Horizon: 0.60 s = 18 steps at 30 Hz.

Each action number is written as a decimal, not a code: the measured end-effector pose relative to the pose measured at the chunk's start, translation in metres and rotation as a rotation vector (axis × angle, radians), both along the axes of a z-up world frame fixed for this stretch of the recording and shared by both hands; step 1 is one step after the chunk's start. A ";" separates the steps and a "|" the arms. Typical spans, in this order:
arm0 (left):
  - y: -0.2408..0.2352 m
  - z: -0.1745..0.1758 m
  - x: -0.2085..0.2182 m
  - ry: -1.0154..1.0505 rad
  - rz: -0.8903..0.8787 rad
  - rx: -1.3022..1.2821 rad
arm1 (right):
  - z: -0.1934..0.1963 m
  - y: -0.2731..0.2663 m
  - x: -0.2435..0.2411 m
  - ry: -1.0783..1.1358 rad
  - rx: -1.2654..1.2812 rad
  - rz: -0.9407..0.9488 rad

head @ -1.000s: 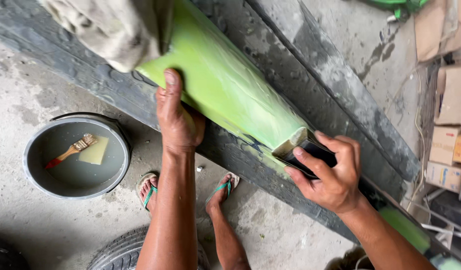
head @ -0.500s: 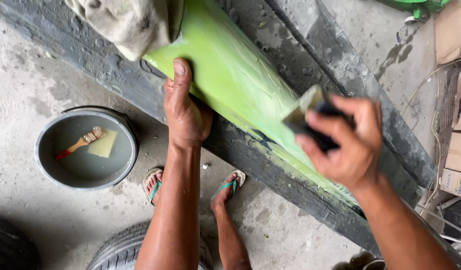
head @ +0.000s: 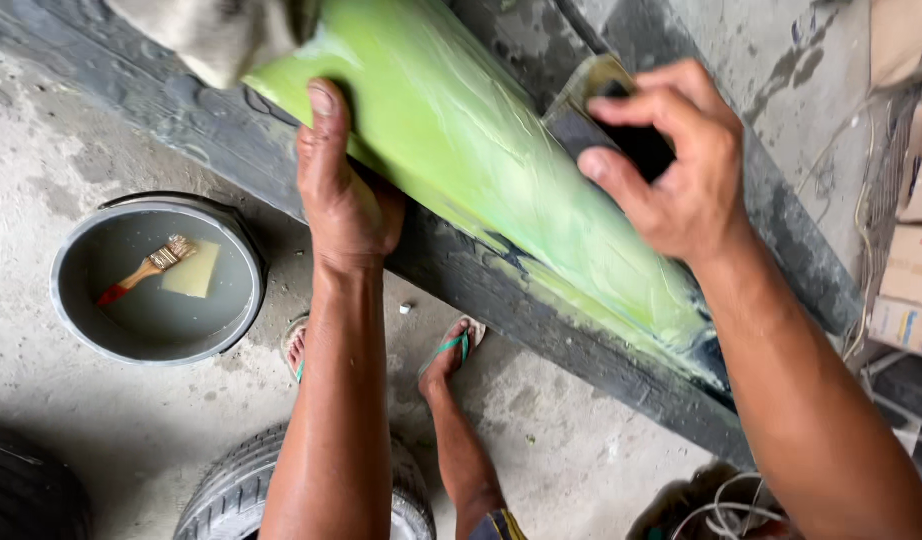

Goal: The person sands a long, lime-green car bumper with a sanding block, moving it back and forth along the surface. They periodically wipe the bumper with a cloth and dip the sanding block into a bucket of water to clean it.

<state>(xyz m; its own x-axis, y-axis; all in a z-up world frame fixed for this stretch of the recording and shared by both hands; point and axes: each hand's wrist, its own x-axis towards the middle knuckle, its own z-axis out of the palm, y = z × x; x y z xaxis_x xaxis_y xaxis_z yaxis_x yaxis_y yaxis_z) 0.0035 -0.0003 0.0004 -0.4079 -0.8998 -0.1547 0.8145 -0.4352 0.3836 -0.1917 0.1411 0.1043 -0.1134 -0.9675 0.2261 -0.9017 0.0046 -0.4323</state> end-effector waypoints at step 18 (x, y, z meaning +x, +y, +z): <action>-0.005 0.001 -0.005 -0.057 0.080 0.051 | 0.004 0.109 -0.003 0.053 0.123 -0.061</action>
